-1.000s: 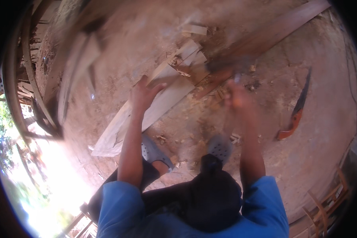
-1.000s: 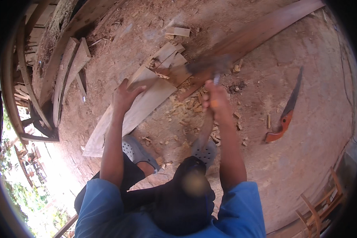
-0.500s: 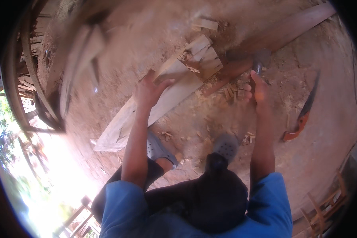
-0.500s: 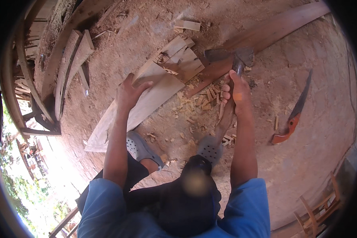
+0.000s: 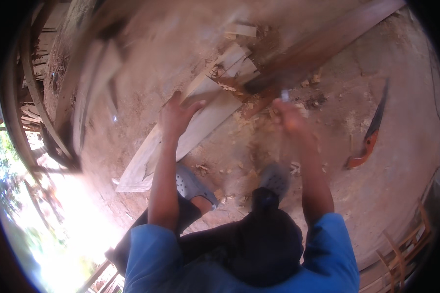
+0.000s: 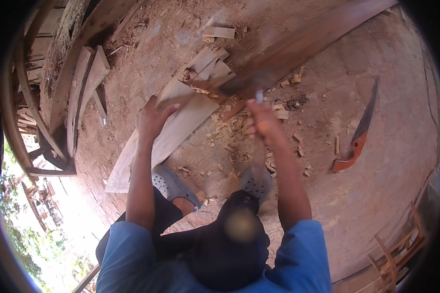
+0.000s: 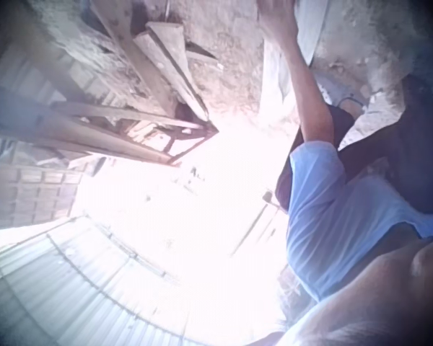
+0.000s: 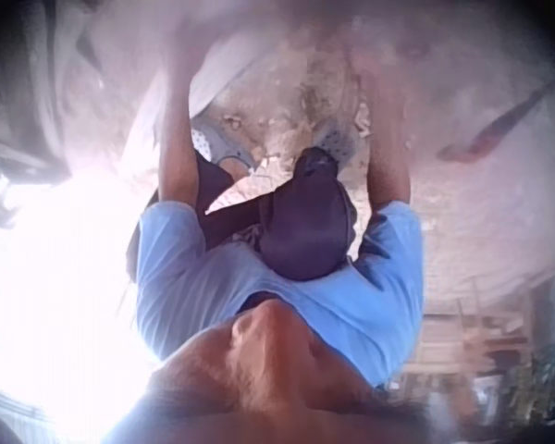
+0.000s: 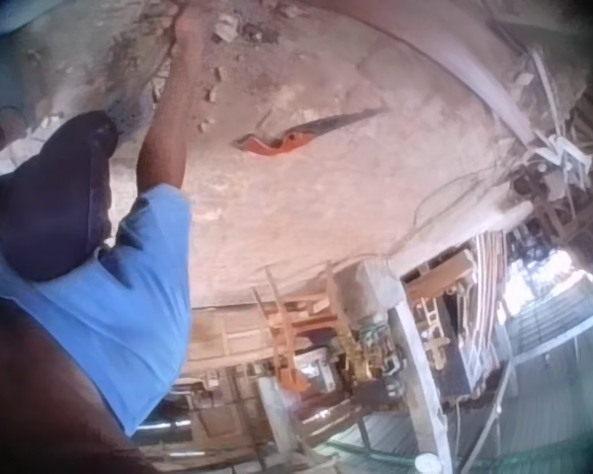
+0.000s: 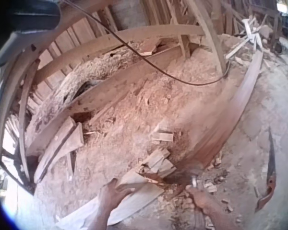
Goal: The person uses a machete to split and shape a piece of wood on the ground. They repeatedly strike the wood to break it into smaller pieces and then use the machete to carve and refine the edges.
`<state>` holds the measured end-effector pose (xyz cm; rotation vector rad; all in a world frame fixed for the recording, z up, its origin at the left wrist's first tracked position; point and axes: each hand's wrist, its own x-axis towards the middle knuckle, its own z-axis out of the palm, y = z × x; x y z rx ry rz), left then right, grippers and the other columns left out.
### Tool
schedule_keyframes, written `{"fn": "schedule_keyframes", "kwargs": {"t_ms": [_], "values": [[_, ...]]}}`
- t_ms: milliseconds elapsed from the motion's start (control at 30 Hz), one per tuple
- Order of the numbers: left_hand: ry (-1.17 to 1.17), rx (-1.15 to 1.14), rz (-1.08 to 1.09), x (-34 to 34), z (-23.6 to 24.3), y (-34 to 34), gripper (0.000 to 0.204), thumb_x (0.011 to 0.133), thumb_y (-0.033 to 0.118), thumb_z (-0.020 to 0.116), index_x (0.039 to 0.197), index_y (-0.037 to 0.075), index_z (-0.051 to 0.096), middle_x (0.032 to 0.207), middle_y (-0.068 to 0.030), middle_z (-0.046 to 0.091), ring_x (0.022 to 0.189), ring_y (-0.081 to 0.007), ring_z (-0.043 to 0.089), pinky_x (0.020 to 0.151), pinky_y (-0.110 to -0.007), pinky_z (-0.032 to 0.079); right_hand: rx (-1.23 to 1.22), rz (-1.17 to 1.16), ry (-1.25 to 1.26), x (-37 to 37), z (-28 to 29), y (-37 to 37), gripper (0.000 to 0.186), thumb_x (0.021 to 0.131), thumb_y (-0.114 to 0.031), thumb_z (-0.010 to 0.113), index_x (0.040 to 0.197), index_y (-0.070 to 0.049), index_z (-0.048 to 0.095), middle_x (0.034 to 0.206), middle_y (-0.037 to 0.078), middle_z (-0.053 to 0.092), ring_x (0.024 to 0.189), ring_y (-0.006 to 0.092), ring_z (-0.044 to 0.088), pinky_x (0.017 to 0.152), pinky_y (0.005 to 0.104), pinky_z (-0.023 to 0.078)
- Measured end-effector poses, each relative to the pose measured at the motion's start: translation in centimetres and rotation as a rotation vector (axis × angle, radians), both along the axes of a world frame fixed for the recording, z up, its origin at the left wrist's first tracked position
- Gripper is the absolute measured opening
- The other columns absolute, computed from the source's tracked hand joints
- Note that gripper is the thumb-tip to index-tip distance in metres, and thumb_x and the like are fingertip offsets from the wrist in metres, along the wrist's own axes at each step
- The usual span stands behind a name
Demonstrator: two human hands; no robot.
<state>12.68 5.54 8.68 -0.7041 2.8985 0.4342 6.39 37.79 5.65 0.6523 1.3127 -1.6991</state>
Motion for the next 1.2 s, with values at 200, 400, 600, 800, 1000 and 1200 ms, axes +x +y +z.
{"fn": "schedule_keyframes", "kwargs": {"t_ms": [200,400,600,800,1000,1200], "values": [[-0.014,0.065,0.044,0.2,0.4,0.2,0.085,0.072,0.068,0.081,0.125,0.003,0.065,0.100,-0.0218,0.075,0.098,-0.0395,0.073,0.082,-0.047,0.056,-0.036,0.037,-0.077,1.4,-3.9,-1.7,0.031,0.101,-0.036,0.061,0.102,-0.007,0.051,0.064,0.000,0.051,0.048,0.0111,0.047,0.043,0.0313,0.042],[-0.019,0.088,0.034,0.1,-0.2,-0.3,0.077,0.071,0.066,0.083,0.112,0.002,0.067,0.093,-0.0225,0.073,0.093,-0.0404,0.072,0.077,-0.048,0.055,0.017,0.197,0.005,-1.4,-1.9,2.3,0.033,0.100,-0.040,0.062,0.103,-0.008,0.054,0.063,-0.001,0.051,0.046,0.0093,0.046,0.042,0.0293,0.042],[0.061,0.040,-0.008,0.2,-0.4,-0.3,0.076,0.072,0.065,0.082,0.111,0.002,0.066,0.094,-0.0238,0.073,0.094,-0.0419,0.071,0.078,-0.049,0.055,0.154,-0.161,0.023,-0.7,-0.2,0.2,0.033,0.100,-0.041,0.062,0.101,-0.009,0.057,0.062,-0.002,0.051,0.045,0.0081,0.045,0.041,0.0269,0.041],[-0.004,0.062,0.012,0.0,-0.4,-0.4,0.082,0.073,0.069,0.078,0.117,0.001,0.065,0.100,-0.0238,0.073,0.099,-0.0415,0.071,0.082,-0.050,0.054,-0.098,0.166,0.039,-0.1,-1.0,1.0,0.034,0.100,-0.041,0.062,0.102,-0.007,0.055,0.063,-0.002,0.052,0.045,0.0078,0.046,0.041,0.0269,0.042],[0.023,0.043,0.009,0.2,-0.1,-0.1,0.083,0.072,0.070,0.079,0.118,0.002,0.066,0.100,-0.0236,0.073,0.099,-0.0415,0.070,0.083,-0.050,0.054,0.108,-0.154,0.133,-0.1,0.7,1.0,0.035,0.100,-0.042,0.062,0.102,-0.008,0.055,0.063,-0.002,0.053,0.048,0.0077,0.050,0.042,0.0255,0.045],[-0.020,0.061,0.001,0.1,0.0,-0.2,0.082,0.072,0.069,0.080,0.116,0.001,0.065,0.098,-0.0233,0.073,0.098,-0.0414,0.071,0.082,-0.049,0.054,0.011,0.111,0.071,0.0,0.5,-1.6,0.032,0.103,-0.040,0.058,0.102,-0.008,0.055,0.063,-0.002,0.053,0.047,0.0081,0.048,0.042,0.0269,0.044]]}}
